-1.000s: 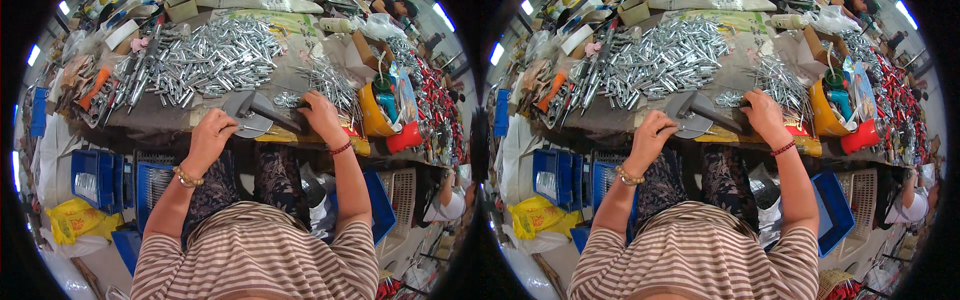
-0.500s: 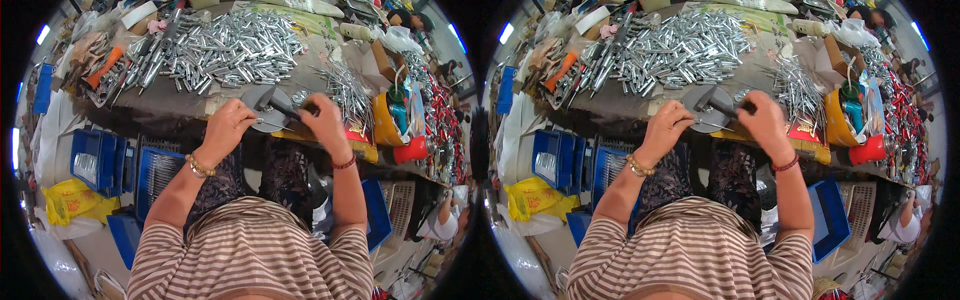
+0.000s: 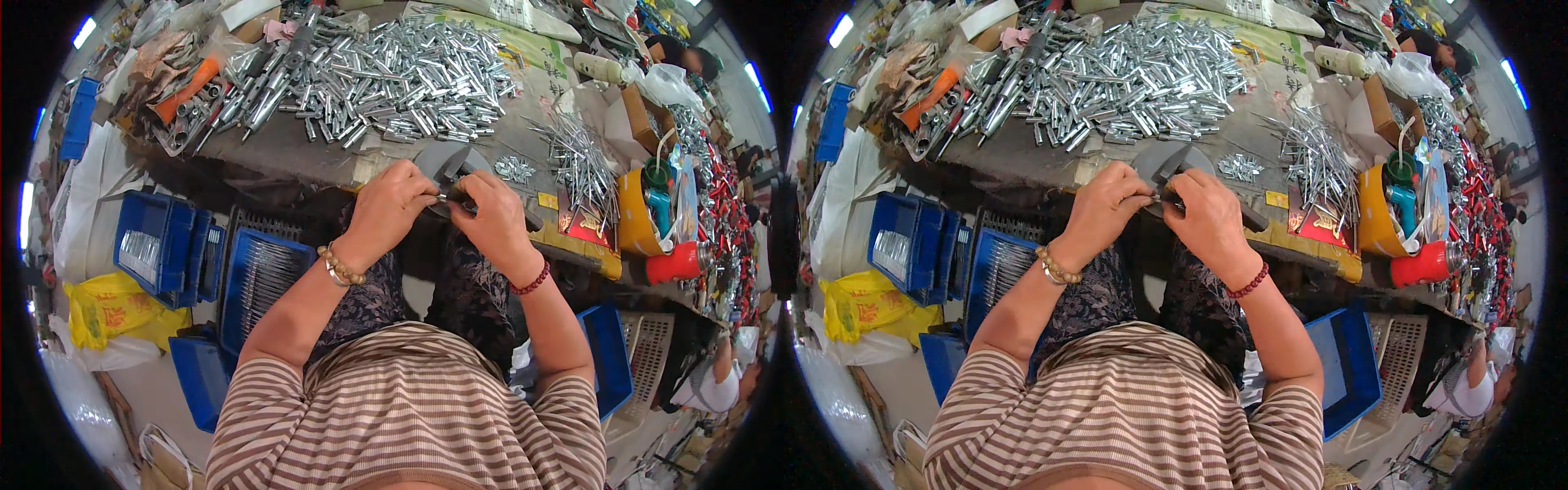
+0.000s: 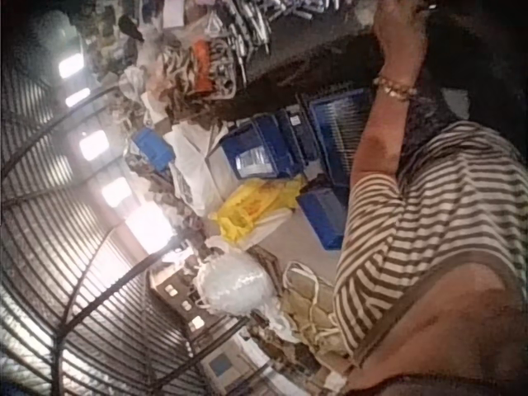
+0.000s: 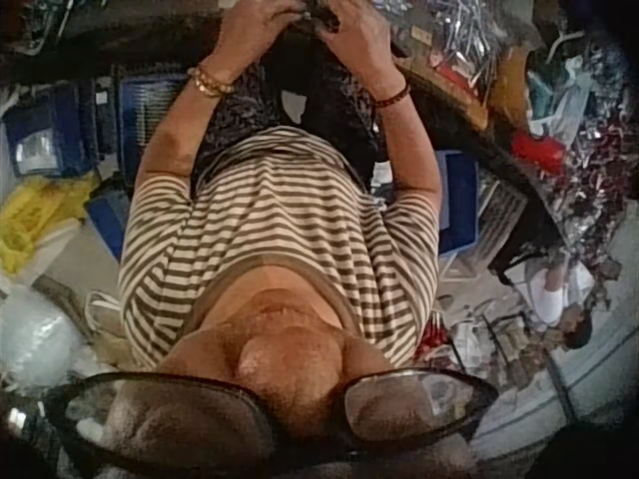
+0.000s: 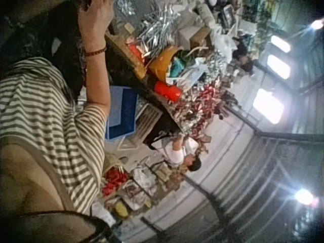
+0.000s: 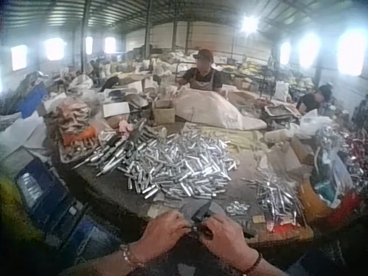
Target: The person assembles metal components by fitting metal pins and small parts together on a metal base, tapping them with a small hammer, and placing the assembled pieces into a blue tray.
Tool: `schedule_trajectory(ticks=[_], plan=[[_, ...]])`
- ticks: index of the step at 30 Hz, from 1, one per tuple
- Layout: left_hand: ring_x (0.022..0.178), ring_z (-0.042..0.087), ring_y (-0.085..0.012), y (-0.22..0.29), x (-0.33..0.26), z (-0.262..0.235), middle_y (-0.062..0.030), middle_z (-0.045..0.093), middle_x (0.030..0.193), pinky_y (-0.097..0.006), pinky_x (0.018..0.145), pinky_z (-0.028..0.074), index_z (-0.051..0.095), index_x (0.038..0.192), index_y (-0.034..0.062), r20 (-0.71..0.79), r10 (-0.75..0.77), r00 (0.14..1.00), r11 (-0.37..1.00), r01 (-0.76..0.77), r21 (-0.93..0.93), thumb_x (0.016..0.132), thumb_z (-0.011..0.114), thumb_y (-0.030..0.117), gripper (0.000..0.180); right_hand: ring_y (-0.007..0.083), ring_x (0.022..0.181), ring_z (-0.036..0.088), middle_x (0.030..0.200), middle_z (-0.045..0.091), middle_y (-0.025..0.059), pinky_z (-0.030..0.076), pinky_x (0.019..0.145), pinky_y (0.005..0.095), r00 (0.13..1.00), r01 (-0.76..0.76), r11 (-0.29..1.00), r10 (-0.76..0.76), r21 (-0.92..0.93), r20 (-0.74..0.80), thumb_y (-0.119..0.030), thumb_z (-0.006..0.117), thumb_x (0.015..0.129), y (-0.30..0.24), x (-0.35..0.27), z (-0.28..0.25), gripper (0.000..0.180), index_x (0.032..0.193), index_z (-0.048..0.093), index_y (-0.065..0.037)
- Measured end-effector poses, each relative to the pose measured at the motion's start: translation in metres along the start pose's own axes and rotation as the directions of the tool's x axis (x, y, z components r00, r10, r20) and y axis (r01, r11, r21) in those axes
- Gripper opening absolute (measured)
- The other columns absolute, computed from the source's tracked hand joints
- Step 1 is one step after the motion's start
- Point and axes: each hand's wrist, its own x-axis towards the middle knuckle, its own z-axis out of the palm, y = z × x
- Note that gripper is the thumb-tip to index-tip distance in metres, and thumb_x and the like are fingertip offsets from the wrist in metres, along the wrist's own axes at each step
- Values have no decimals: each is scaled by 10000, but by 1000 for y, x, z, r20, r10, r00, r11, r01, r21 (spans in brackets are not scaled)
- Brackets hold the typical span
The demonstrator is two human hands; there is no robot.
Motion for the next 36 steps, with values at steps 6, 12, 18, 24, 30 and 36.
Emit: schedule_trajectory(ticks=[6, 12, 18, 24, 30, 36], plan=[[920, 654, -311, 1, 2, 0, -80, 619, 940, -440, 771, 526, 708, 928, 72, 1, 10, 1000, 1000, -10, 0, 858, 729, 81, 74, 373, 856, 666, 892, 653, 133, 541, 733, 482, 995, 1, 995, 8, -96, 96, -91, 745, 779, -7, 11, -7, 165, 884, 629, -40], [902, 653, -313, -2, 3, 4, -84, 621, 936, -443, 759, 525, 697, 895, 69, -17, 2, 1000, 1000, -1, 12, 853, 718, 60, 48, 380, 816, 670, 876, 659, 143, 546, 716, 484, 989, 73, 983, -50, -166, 139, -77, 725, 788, -8, 19, -8, 130, 863, 625, -41], [862, 664, -273, 6, 2, -2, -66, 632, 945, -377, 755, 523, 736, 971, 72, 29, -38, 999, 999, 39, -13, 874, 758, 109, 106, 359, 916, 663, 924, 666, 133, 540, 804, 473, 997, -20, 985, 7, -169, -76, -79, 737, 809, 5, 3, -27, 158, 951, 681, -39], [861, 664, -268, 5, 3, -5, -63, 635, 957, -365, 757, 517, 747, 975, 69, 87, -111, 990, 992, 116, -48, 889, 758, 129, 106, 376, 927, 648, 980, 653, 137, 524, 796, 476, 992, -120, 964, 108, -237, -65, -50, 727, 844, 13, -19, -32, 319, 1161, 699, -58], [843, 655, -262, 4, 5, -5, -63, 640, 966, -357, 746, 515, 745, 990, 65, 84, -86, 993, 994, 91, -58, 881, 762, 106, 118, 359, 785, 672, 996, 637, 102, 543, 675, 433, 979, -203, 976, 201, -81, -27, -22, 667, 913, -19, -43, -50, 347, 1237, 705, -140], [832, 652, -248, 0, 6, -3, -70, 630, 953, -346, 730, 516, 736, 1006, 57, 71, -39, 997, 996, 45, -82, 858, 777, 49, 154, 327, 753, 673, 981, 628, 83, 538, 643, 424, 995, -59, 969, 78, -239, 68, -13, 655, 910, -17, -47, -50, 387, 1256, 713, -176]])
